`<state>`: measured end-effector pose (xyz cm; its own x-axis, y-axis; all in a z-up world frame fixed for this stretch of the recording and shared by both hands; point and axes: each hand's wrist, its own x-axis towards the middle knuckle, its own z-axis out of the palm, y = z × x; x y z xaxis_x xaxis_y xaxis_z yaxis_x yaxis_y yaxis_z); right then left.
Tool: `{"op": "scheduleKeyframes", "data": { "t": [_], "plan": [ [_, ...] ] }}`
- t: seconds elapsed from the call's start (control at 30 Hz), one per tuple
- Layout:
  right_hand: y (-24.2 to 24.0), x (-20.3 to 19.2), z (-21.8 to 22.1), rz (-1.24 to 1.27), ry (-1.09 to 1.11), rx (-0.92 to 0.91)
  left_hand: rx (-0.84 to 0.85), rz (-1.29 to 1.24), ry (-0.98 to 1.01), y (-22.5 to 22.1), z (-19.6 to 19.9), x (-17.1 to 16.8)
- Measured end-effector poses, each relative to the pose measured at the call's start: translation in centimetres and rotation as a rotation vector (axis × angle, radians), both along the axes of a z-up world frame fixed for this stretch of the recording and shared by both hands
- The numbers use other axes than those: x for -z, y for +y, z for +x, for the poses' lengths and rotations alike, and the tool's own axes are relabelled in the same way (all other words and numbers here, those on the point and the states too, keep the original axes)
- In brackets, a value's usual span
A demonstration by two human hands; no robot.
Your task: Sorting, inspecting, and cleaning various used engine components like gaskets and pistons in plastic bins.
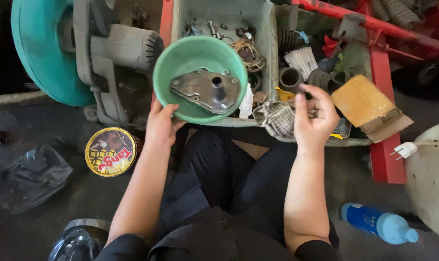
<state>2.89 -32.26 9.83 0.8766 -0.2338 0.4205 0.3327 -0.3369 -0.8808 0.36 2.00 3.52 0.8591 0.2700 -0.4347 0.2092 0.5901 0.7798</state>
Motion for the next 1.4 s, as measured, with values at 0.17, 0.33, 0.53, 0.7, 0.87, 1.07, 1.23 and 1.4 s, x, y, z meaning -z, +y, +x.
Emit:
{"op": "scheduleKeyframes", "data": {
  "t": [0.17,0.33,0.53,0.7,0.87,1.07,1.23,1.4],
  "plan": [
    [2.9,2.3,2.5,-0.285,0.153,0.001,-0.051,0.024,-0.053,2.3,-1.1,-1.4],
    [6.6,9.1,4.9,-0.661,0.283,-0.061,-0.082,0.02,-0.126,4.1,-1.3,-3.4],
    [8.0,15.2,5.7,-0.98,0.371,-0.168,-0.1,-0.029,-0.196,4.4,-1.3,-4.5],
    [9.6,9.8,5.4,-0.933,-0.033,-0.193,-0.102,-0.026,-0.144,4.1,-1.2,-4.9],
    [12.3,14.7,9.0,-0.879,0.281,-0.526,-0.102,-0.038,-0.125,4.0,-1.1,-4.7],
    [14.9,14.9,9.1,-0.936,0.287,-0.605,-0.123,-0.049,-0.172,4.3,-0.9,-6.1],
    [15.4,14.3,10.5,-0.733,0.331,-0.529,-0.148,-0.055,-0.164,4.4,-0.6,-6.9],
    [16.2,10.3,12.7,-0.435,0.374,-0.445,-0.111,-0.055,-0.159,4.5,-0.4,-5.8]
  ]
}}
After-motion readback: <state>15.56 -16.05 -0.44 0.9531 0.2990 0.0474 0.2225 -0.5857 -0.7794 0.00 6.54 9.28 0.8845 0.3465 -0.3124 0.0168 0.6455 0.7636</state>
